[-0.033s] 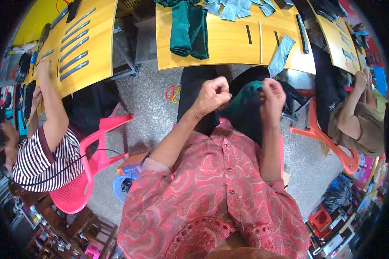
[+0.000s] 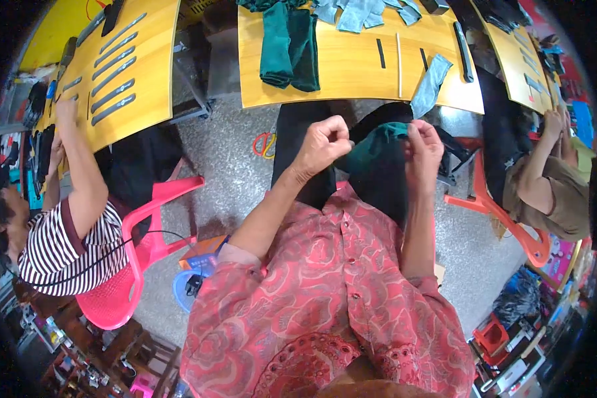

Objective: Folding and assembling small strips of leather or fabric into components using a thin wooden stick tool.

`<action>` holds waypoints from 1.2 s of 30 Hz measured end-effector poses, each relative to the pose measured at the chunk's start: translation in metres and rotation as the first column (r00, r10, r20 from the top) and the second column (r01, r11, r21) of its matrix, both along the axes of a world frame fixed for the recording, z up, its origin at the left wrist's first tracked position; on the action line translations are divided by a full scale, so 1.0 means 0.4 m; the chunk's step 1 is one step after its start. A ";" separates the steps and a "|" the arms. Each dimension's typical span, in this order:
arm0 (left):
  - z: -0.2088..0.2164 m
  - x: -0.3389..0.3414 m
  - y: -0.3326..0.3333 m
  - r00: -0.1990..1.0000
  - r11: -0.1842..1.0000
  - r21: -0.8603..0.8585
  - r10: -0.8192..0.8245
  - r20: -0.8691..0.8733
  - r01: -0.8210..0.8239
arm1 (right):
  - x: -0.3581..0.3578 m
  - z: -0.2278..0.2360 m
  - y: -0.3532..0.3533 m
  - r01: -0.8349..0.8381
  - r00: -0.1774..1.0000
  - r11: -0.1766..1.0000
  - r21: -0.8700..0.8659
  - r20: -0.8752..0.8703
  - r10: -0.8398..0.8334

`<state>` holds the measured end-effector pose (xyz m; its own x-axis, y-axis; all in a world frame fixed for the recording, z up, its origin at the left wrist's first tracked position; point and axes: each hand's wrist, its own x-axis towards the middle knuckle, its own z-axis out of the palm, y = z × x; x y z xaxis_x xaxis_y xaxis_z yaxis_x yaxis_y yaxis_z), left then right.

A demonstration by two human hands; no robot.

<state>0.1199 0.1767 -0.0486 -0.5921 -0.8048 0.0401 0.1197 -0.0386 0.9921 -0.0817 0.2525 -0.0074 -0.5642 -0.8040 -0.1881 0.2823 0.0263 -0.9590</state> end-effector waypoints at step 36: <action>0.049 0.009 0.026 0.779 0.682 0.544 -0.061 -0.624 0.488 | -0.051 0.013 -0.212 0.242 0.178 0.956 0.165 -0.976 0.124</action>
<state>0.1235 0.1873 -0.0289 -0.8389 -0.5424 -0.0463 0.4637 -0.7565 0.4611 -0.1021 0.1677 -0.0023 -0.4744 -0.7886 0.3913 -0.8580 0.3147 -0.4060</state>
